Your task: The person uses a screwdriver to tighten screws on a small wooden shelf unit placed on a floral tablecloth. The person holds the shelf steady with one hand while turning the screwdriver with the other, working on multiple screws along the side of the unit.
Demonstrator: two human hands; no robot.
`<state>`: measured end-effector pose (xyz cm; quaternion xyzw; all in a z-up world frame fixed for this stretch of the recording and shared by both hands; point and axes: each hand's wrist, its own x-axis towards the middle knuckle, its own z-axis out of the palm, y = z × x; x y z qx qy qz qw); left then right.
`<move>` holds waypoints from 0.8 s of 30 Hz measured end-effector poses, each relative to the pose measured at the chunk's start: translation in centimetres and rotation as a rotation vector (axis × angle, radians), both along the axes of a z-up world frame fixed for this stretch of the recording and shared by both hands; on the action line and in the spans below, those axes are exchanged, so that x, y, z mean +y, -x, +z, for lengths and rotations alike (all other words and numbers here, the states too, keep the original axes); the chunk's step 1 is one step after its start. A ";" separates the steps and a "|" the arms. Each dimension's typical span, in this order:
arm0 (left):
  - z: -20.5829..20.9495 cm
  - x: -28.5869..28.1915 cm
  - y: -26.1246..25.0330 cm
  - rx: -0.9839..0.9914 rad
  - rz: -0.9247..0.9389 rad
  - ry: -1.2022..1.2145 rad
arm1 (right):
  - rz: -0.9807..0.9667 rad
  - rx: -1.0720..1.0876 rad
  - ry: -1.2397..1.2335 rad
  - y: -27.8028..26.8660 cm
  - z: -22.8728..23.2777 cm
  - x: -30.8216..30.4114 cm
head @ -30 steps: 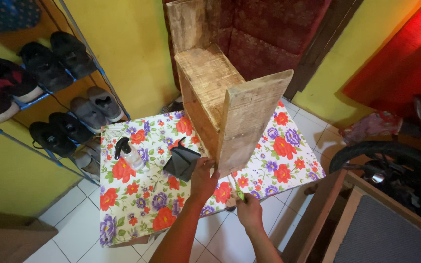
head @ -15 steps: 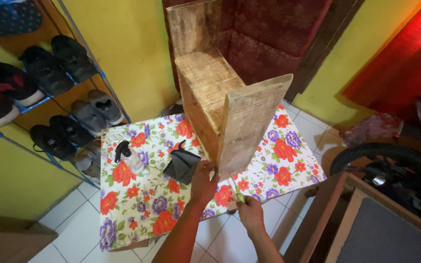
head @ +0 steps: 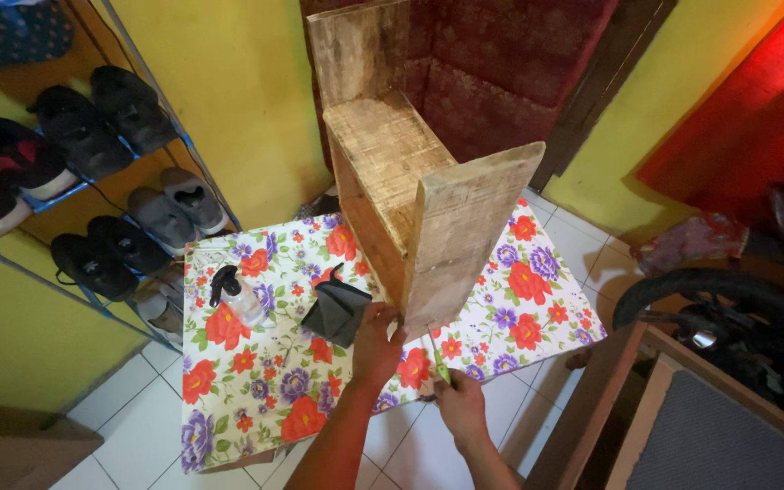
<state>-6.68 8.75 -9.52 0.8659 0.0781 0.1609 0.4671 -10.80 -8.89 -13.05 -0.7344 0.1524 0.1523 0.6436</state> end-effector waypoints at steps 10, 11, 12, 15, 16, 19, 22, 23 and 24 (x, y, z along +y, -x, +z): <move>-0.6 -0.1 -0.2 0.089 0.020 0.035 | -0.216 0.347 -0.827 -0.3 -0.8 -1.8; -1.0 -0.3 -0.3 0.104 0.021 0.070 | -0.202 0.388 -0.915 -0.6 -1.2 -2.1; -1.5 -0.3 -0.3 0.120 0.021 0.102 | -0.188 0.433 -1.005 -0.9 -1.6 -2.3; -3.0 -0.6 -0.6 -0.099 0.044 -0.011 | -0.153 0.633 -1.199 -1.8 -2.3 -2.9; -3.4 -0.8 -0.7 -0.181 0.070 -0.026 | -0.108 0.663 -1.245 -2.1 -2.4 -3.3; -4.0 -1.5 -1.0 -0.205 0.102 0.072 | -0.025 0.691 -1.228 -2.7 -1.7 -4.1; -3.9 -1.2 -1.1 0.097 0.067 0.303 | -0.050 0.612 -0.917 -2.8 -0.8 -3.8; -3.8 -1.0 -1.1 0.111 0.073 0.285 | -0.072 0.588 -0.818 -2.7 -0.6 -3.4; -3.7 -1.0 -1.1 0.128 0.074 0.270 | -0.099 0.562 -0.718 -2.6 -0.5 -3.4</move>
